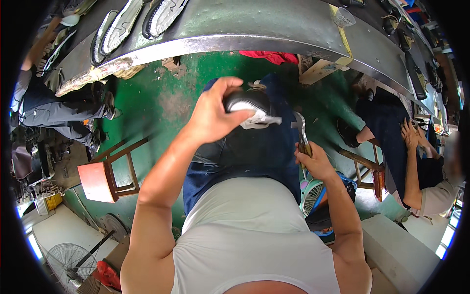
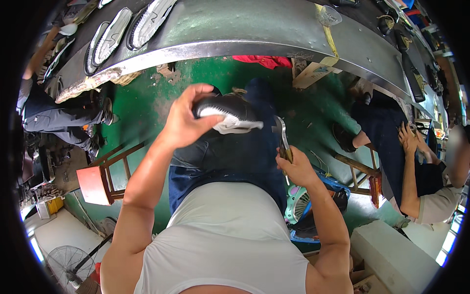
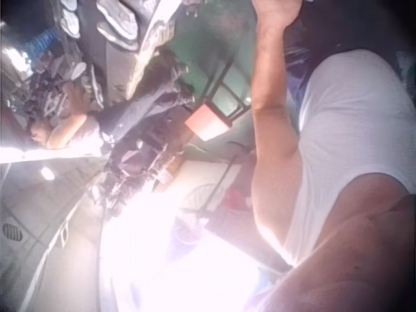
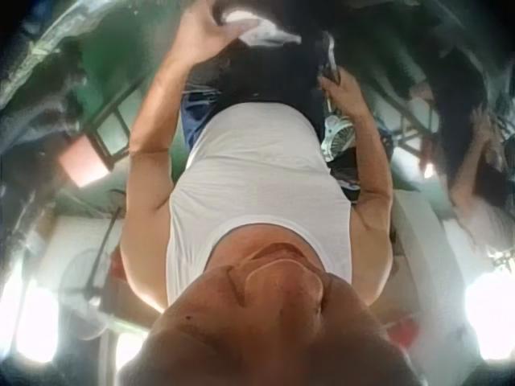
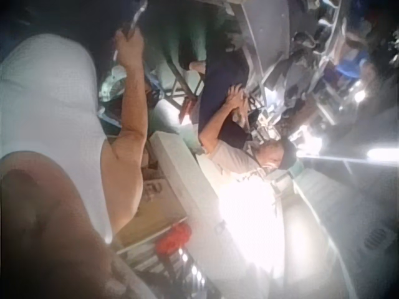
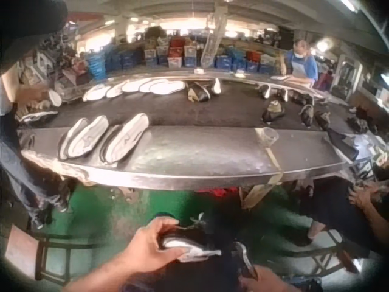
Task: Pulling and stretching shoe upper material over a shoe last using lasting pincers.
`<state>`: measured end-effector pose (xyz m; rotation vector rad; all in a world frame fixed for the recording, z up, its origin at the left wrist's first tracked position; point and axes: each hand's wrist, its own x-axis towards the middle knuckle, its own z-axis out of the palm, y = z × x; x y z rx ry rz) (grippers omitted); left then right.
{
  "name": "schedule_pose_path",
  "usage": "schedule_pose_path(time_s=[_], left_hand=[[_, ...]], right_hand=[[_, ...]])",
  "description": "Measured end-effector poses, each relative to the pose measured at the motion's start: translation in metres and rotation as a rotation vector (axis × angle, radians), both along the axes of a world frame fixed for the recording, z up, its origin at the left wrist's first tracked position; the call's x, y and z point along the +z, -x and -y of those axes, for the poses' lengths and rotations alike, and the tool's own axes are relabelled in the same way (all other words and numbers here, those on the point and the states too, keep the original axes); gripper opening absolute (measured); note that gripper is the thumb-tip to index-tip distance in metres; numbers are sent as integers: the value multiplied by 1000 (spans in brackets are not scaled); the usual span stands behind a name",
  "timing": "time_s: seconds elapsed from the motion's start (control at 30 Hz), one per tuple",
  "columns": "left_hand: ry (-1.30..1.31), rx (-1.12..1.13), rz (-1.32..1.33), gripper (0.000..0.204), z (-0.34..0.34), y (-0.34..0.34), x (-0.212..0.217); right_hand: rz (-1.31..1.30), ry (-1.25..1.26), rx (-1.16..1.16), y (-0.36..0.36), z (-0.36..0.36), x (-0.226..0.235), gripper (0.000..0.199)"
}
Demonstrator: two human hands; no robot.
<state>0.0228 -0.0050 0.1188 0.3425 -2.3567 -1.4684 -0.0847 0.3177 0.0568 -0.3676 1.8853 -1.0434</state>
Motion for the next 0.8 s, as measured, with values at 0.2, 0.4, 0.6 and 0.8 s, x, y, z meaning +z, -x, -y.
schedule_pose_path(time_s=[0.2, 0.4, 0.6, 0.8], left_hand=[[-537, -109, 286, 42, -5, 78, -58], [-110, -139, 264, 53, -53, -8, -108], [-105, 28, 424, 26, -67, -47, -73], [146, -146, 363, 29, -76, -47, -64]], right_hand=[[352, 281, -257, -11, 9, 28, 35], [43, -69, 117, -21, -10, 8, 27], [-155, -103, 468, -10, 33, 48, 32], [-271, -314, 832, 19, 78, 88, 34]])
